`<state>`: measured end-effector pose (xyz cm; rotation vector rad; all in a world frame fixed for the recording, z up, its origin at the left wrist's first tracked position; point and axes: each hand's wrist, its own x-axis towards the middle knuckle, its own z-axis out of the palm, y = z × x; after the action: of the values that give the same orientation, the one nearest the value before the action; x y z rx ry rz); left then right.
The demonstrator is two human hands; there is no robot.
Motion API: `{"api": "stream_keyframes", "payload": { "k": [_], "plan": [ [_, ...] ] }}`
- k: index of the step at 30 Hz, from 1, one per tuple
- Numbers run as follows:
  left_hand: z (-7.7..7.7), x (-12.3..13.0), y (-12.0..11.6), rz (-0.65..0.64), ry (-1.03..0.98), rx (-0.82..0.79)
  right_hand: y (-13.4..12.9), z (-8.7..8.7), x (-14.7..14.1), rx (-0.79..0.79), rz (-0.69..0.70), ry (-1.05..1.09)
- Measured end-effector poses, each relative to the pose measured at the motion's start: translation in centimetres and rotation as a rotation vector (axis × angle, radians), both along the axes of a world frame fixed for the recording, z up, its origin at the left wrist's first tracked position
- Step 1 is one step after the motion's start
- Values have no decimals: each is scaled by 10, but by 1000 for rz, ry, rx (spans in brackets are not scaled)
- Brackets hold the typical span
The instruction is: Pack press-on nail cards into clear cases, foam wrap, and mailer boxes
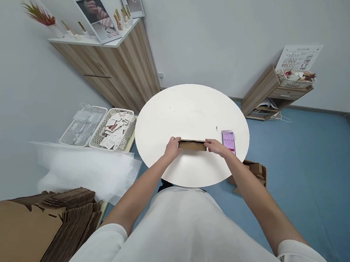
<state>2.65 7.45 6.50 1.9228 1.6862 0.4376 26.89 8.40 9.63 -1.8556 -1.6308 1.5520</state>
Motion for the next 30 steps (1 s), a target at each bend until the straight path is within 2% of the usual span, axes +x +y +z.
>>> {"api": "stream_keyframes", "payload": {
  "k": [10, 15, 20, 25, 30],
  "plan": [
    [7, -2, 4, 4, -68, -80, 2, -2, 0, 61, 74, -47],
    [9, -5, 5, -70, 31, -9, 4, -7, 2, 116, 79, -97],
    [-1, -14, -1, -148, -64, 38, -2, -19, 4, 186, 93, -103],
    [-16, -14, -10, -84, -164, -48, -17, -37, 0, 184, 24, -32],
    [-26, -12, -14, -105, -165, -43, -25, -44, -8, 171, -22, -41]
  ]
}}
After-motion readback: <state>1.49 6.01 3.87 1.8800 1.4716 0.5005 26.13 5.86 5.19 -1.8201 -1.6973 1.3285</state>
